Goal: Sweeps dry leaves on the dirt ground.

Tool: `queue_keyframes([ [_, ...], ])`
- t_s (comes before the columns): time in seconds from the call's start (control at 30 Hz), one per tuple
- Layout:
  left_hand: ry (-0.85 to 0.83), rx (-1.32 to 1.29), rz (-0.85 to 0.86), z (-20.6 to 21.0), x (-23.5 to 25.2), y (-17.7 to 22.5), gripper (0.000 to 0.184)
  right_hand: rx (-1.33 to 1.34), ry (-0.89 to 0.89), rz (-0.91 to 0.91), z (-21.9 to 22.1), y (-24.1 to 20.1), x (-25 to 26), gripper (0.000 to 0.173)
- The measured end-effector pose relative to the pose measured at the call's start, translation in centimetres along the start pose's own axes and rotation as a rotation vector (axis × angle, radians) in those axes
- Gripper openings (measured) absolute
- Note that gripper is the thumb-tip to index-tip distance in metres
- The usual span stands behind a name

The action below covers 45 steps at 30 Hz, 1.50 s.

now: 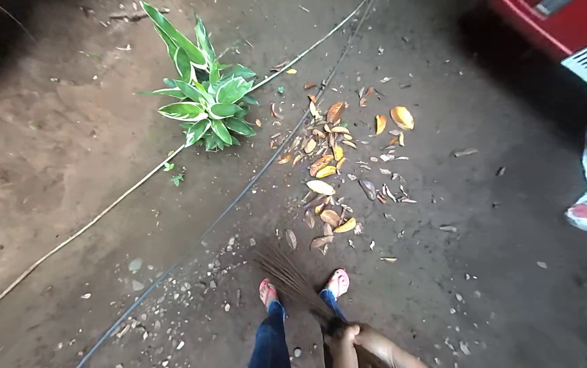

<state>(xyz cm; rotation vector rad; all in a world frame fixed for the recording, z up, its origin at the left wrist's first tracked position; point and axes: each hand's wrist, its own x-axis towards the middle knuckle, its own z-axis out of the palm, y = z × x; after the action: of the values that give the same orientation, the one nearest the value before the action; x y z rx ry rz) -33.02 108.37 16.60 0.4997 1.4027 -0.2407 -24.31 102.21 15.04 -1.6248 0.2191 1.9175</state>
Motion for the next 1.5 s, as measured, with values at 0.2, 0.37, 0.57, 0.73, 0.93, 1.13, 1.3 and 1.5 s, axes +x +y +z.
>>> queue_keyframes([
  [0.2, -0.440, 0.262, 0.041, 10.6, 9.8, 9.4, 0.037, 0.130, 0.537, -0.137, -9.3, -8.7, 2.6, 0.032],
  [0.37, -0.372, 0.228, 0.186, 13.2, 9.0, 8.9, 0.077, 0.135, 0.446, -0.312, -12.0, -8.7, 0.9, 0.056],
  [0.57, -0.140, 0.017, 0.009, 14.0, -2.8, -0.7, 0.071, 0.013, 0.121, -0.106, -13.1, 0.3, -7.6, 0.037],
  [0.73, -0.345, -0.049, -0.198, 18.3, 1.4, 0.9, 0.031, -0.043, 0.297, 0.140, -15.8, -4.6, -7.7, 0.030],
  [0.93, -0.363, 0.279, 0.067, 22.0, 6.9, 4.5, 0.069, 0.366, 0.332, -0.288, -19.9, -4.6, -4.2, 0.026],
  [1.13, -0.448, 0.501, -0.176, 17.8, -3.3, 1.6, 0.062, 0.646, 0.483, -0.069, -11.1, 1.5, -13.7, 0.026],
  [1.3, -0.468, 0.691, -0.205, 14.3, -1.2, 3.6, 0.026, 0.809, 0.385, -0.017, -8.1, 1.5, -9.4, 0.036],
  [1.5, -0.286, 0.756, 0.248, 16.4, 5.4, 11.9, 0.067, 0.947, 0.247, -0.456, -11.0, -6.2, -0.2, 0.029],
])
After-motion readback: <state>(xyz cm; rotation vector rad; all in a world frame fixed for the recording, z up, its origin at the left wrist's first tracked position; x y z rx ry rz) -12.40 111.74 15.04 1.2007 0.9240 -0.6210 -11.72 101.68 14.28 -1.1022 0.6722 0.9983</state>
